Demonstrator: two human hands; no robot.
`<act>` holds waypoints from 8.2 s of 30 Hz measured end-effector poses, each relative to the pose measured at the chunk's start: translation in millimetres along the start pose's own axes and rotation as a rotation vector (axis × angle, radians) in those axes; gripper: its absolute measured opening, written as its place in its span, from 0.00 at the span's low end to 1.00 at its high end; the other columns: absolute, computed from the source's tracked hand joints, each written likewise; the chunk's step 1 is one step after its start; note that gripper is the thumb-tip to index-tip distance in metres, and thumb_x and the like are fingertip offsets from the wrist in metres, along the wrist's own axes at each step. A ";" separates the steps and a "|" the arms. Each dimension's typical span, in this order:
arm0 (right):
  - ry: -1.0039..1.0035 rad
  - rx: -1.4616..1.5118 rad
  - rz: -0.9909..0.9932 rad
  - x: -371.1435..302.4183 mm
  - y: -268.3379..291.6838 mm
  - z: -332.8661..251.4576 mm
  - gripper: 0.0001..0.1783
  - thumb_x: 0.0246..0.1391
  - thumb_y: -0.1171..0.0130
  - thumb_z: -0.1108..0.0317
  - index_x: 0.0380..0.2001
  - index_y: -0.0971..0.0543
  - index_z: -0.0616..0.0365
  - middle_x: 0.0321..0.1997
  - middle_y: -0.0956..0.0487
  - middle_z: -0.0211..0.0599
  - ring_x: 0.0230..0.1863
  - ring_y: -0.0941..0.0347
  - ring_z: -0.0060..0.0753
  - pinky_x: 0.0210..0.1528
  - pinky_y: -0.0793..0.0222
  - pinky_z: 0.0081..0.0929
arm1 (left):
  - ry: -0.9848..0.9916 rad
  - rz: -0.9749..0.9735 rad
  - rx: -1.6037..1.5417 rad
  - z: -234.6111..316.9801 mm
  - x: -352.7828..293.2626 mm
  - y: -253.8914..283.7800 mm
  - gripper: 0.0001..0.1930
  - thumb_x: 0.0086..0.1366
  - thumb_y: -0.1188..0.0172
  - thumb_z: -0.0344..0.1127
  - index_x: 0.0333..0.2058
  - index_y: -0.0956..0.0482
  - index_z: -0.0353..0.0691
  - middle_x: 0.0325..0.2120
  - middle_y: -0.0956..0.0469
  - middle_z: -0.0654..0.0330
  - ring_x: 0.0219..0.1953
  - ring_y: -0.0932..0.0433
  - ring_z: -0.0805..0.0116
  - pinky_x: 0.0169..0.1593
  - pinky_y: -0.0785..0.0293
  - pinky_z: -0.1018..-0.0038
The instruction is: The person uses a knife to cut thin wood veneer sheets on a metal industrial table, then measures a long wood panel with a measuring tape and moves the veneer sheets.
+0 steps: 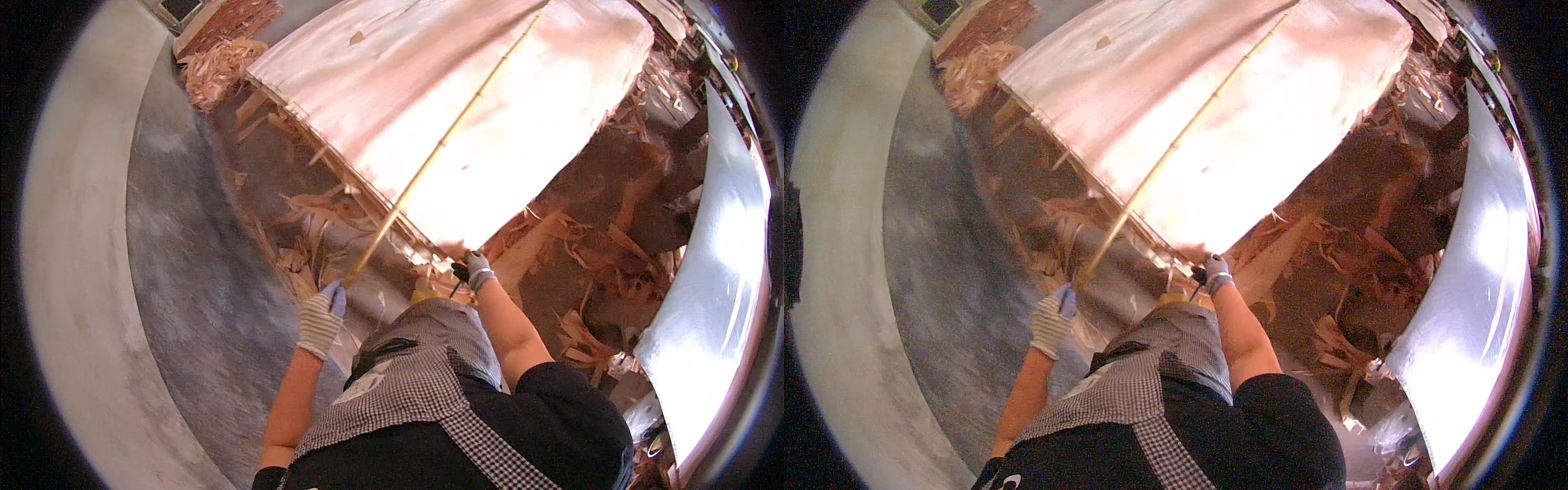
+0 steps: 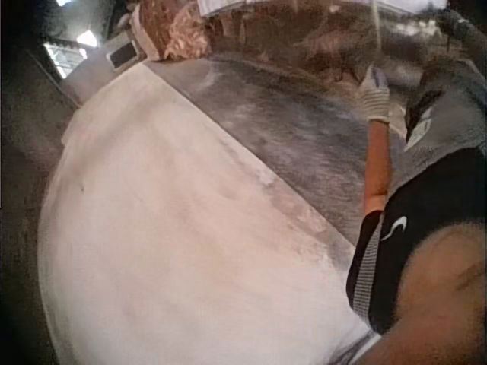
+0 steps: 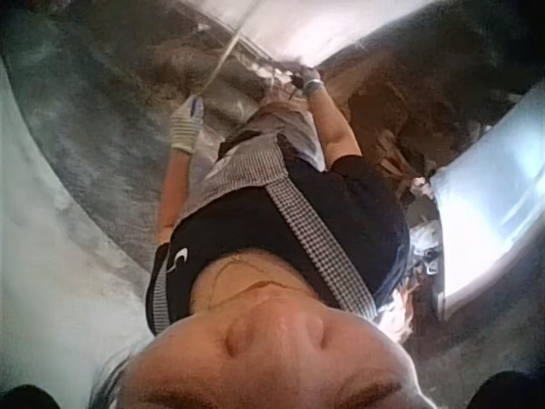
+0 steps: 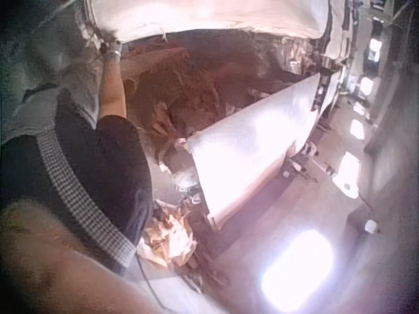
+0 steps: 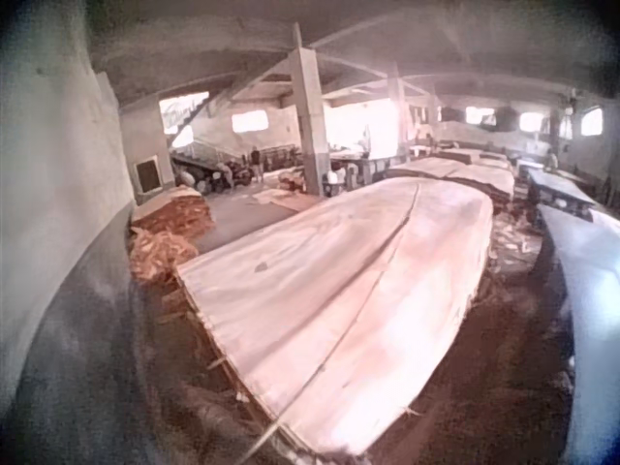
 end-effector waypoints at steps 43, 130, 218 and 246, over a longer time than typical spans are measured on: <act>0.879 -0.827 1.516 -297.6 -110.8 -129.6 0.07 0.49 0.47 0.69 0.23 0.26 0.60 0.20 0.27 0.49 0.19 0.31 0.45 0.23 0.35 0.33 | -0.194 -0.672 -0.543 -44.7 359.4 -38.9 0.13 0.62 0.49 0.36 0.45 0.29 0.41 0.13 0.32 0.64 0.13 0.34 0.75 0.17 0.35 0.74; 0.647 0.091 0.308 -114.5 -544.1 -152.0 0.16 0.54 0.47 0.53 0.20 0.34 0.48 0.12 0.37 0.25 0.09 0.43 0.23 0.11 0.45 0.22 | 0.174 -1.525 -0.799 -258.5 455.6 -15.4 0.22 0.65 0.53 0.50 0.42 0.26 0.34 0.34 0.22 0.54 0.29 0.21 0.62 0.31 0.23 0.70; 0.722 -0.312 1.315 -669.1 737.0 -72.7 0.10 0.44 0.39 0.62 0.23 0.22 0.58 0.11 0.31 0.36 0.13 0.36 0.22 0.18 0.38 0.26 | -0.697 -0.778 -0.726 634.7 -315.9 -465.9 0.17 0.60 0.44 0.41 0.47 0.26 0.43 0.35 0.23 0.48 0.32 0.24 0.51 0.38 0.29 0.63; 0.813 0.119 1.000 -642.8 1065.5 -100.0 0.11 0.49 0.42 0.66 0.17 0.26 0.60 0.11 0.31 0.29 0.08 0.37 0.23 0.09 0.45 0.21 | 0.436 -0.930 -1.245 673.6 -437.0 -609.8 0.22 0.59 0.43 0.36 0.51 0.37 0.43 0.48 0.32 0.52 0.44 0.28 0.44 0.32 0.23 0.47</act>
Point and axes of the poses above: each hand's wrist, its own x-axis towards the middle knuckle, its own y-axis out of the back of the hand, z = x × y, the point moved 10 cm from there along x, towards the middle knuckle
